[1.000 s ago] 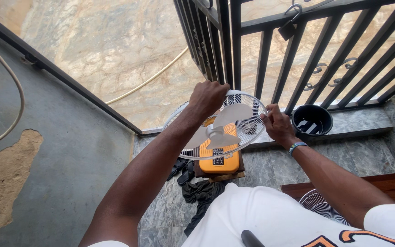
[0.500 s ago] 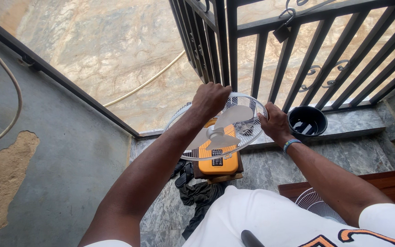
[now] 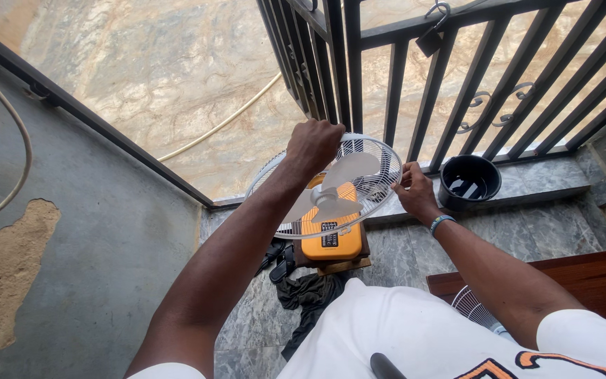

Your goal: The person assembles a portable electric fan by hand. They attach the front wire cage to the fan body, align the tabs, and press it into place. The person then adjusts the fan head angle and positions the unit on a small wooden stand.

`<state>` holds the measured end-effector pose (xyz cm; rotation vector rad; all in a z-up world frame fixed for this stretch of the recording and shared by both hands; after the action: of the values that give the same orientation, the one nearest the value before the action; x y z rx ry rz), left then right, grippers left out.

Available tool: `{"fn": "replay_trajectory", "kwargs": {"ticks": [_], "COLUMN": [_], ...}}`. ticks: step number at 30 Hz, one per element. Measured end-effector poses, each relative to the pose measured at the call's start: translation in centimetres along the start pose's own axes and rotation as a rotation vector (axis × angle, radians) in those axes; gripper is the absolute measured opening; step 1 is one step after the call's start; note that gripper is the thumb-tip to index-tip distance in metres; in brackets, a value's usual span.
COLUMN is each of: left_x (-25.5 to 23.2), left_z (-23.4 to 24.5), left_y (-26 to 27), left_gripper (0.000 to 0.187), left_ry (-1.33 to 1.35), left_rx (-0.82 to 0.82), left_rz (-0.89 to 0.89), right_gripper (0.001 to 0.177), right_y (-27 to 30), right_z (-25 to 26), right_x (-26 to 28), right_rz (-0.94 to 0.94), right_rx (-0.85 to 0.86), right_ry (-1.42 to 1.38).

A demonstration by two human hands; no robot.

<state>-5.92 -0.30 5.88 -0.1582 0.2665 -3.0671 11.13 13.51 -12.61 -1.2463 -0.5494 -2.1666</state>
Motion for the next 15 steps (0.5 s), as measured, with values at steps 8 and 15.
{"fn": "replay_trajectory", "kwargs": {"ticks": [8, 15], "left_x": [-1.0, -1.8], "left_z": [-0.7, -0.4], "left_y": [-1.3, -1.5], "left_gripper": [0.016, 0.014], "left_ry": [0.001, 0.013], "left_rx": [0.025, 0.020], "left_rz": [-0.030, -0.063], "right_gripper": [0.033, 0.029], "right_y": [1.0, 0.8], "right_z": [0.6, -0.2], "right_x": [1.0, -1.6], "right_rz": [-0.015, -0.148], "right_rx": [-0.192, -0.189], "right_ry": [0.050, 0.036]}}
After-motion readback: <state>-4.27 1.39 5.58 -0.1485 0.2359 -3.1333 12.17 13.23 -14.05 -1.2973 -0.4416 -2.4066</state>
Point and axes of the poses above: each hand's wrist, its own y-axis away from the middle knuckle, its own z-axis out of the back of the hand, x = y × z, the point moved 8 cm from there along -y, towards the middle knuckle, and after that the axes turned 15 degrees about -z, right-handed, at the moved point
